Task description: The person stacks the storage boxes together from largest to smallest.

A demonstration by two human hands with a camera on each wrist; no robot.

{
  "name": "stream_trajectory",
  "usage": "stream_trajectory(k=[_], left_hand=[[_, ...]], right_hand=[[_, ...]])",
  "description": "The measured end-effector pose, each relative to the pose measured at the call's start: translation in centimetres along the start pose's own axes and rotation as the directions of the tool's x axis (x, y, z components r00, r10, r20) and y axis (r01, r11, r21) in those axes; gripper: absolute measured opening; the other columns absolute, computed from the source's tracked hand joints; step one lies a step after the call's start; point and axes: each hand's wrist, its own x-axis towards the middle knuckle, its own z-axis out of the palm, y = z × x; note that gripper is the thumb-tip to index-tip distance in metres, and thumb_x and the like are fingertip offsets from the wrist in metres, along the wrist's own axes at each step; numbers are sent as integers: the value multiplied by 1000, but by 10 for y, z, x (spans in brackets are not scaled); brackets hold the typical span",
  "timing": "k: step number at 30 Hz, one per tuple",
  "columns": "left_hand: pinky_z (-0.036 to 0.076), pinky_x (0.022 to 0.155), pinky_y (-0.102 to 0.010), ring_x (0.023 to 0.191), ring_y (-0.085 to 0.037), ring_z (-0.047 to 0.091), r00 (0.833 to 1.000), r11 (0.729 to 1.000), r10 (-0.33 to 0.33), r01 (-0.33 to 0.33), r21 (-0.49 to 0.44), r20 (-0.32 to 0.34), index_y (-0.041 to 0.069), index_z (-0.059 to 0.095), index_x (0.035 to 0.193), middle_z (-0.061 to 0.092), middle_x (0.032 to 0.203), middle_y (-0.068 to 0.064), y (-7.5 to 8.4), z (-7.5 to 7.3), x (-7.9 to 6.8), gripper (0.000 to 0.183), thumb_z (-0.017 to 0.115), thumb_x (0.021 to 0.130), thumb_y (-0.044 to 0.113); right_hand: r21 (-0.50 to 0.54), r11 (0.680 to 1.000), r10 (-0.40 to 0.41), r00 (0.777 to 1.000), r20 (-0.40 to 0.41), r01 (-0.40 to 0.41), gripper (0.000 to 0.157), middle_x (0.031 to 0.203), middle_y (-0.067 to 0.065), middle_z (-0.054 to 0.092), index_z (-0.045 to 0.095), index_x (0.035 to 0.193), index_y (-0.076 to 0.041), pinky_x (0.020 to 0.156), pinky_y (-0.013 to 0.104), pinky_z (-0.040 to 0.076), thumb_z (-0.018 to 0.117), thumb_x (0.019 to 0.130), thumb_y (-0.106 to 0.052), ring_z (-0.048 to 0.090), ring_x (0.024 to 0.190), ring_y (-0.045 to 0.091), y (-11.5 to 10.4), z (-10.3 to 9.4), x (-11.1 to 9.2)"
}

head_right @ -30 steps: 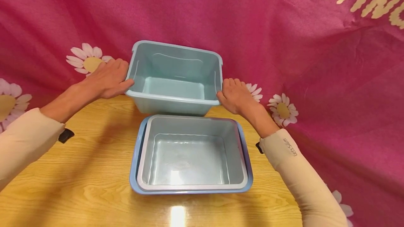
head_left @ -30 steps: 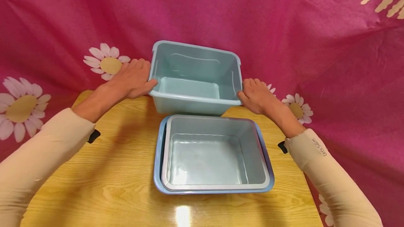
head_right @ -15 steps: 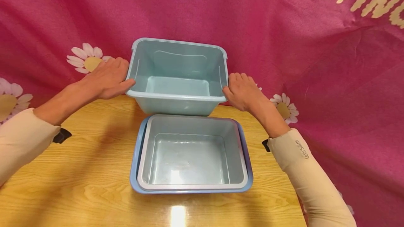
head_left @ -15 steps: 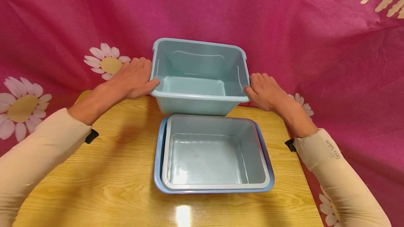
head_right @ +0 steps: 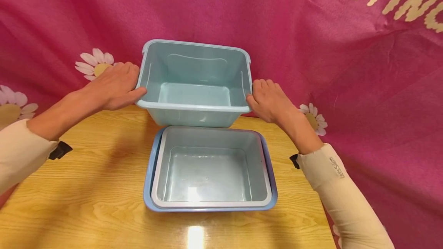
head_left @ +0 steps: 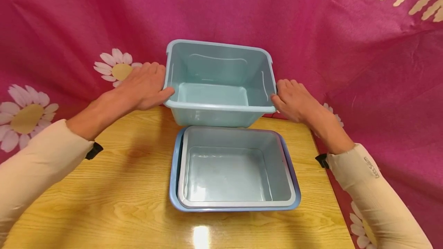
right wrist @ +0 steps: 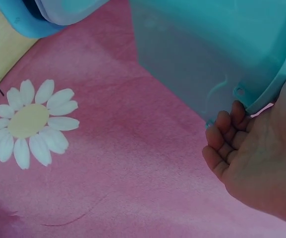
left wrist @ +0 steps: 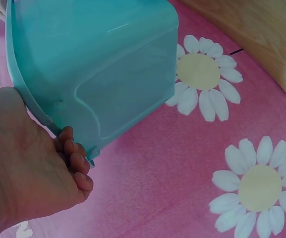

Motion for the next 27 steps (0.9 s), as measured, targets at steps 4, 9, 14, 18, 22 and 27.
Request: stream_trajectory(k=[4,9,14,18,22,27], left_hand=[[33,61,-36,69,-27,42,1000,1000,20,-20,19,-12,-1,41,84,41,74,-13,2,-2,-1,29,45,85,28],[33,62,-37,71,-28,42,1000,999,20,-19,33,-20,-1,41,85,40,75,-13,5,-6,-2,30,44,85,29],[33,61,-37,70,-27,42,1000,999,18,-17,29,-22,0,41,84,41,74,-12,8,-10,-5,30,44,85,29],[33,57,-35,65,-26,42,996,998,51,-50,23,-66,2,41,79,41,70,-11,11,-11,-9,27,46,84,27],[33,55,-35,61,-25,42,990,996,88,-86,20,-107,3,42,76,40,67,-10,13,-11,-13,24,48,82,26],[33,56,-34,61,-24,42,989,995,98,-98,8,-106,4,41,75,41,66,-9,19,-13,-17,24,49,82,26]], right_hand=[[8,1000,-2,1000,-14,2,24,78,12,43,42,89,2,70,42,33,36,91,-21,42,78,30,0,-1,-4],[18,1000,7,1000,-24,-7,23,78,12,42,42,89,2,71,43,33,36,92,-21,41,78,30,-1,-4,-7],[18,1000,12,1000,-22,-11,21,76,11,41,40,87,0,69,41,32,37,91,-20,41,76,29,-2,-7,-12],[17,1000,-4,999,-47,4,19,73,10,40,39,84,-1,66,39,32,38,90,-19,41,71,28,-3,-7,-17],[32,999,15,999,-46,-14,20,73,10,40,40,85,-2,66,38,31,38,91,-20,40,71,27,-6,-7,-23],[42,999,30,998,-50,-28,17,71,9,38,38,81,-4,64,36,30,39,90,-18,38,67,26,-6,-9,-32]])
